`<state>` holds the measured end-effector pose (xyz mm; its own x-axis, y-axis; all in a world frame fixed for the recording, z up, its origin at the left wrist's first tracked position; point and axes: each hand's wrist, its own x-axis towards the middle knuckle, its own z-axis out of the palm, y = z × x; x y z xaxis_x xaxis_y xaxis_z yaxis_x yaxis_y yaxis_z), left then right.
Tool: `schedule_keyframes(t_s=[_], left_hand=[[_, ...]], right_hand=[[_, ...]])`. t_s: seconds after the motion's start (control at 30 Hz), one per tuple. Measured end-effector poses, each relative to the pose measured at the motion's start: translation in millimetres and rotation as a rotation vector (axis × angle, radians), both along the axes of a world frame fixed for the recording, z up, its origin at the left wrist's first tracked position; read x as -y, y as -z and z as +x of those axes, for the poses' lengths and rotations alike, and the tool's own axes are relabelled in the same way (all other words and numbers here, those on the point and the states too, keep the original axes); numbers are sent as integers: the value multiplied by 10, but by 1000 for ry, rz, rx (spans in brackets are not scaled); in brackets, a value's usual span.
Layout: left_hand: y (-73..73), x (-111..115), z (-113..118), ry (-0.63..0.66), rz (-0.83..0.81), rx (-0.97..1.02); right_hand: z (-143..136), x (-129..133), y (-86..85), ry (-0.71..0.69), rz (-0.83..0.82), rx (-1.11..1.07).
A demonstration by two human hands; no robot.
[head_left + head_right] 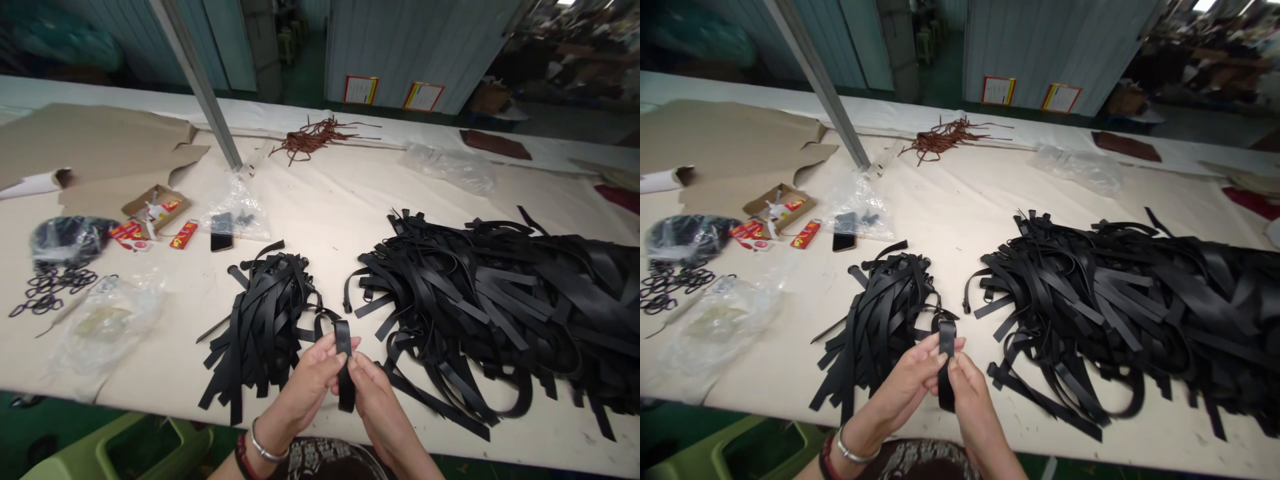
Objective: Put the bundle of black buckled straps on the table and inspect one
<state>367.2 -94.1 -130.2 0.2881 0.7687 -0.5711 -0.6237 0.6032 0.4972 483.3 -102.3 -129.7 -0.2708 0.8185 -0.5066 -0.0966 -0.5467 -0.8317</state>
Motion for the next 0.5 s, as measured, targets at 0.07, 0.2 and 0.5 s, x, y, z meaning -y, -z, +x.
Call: schedule_keyframes(t_s=[0.07, 0.2, 0.5], left_hand=[[50, -4, -97, -10, 11, -57], [167, -38, -303, -53, 2, -41], [326, -179, -598, 79, -32, 23]], right_hand=[[-67, -29, 26, -110, 85, 148], [-69, -135, 77, -264, 245, 510], [-273, -349, 226, -152, 148, 508]])
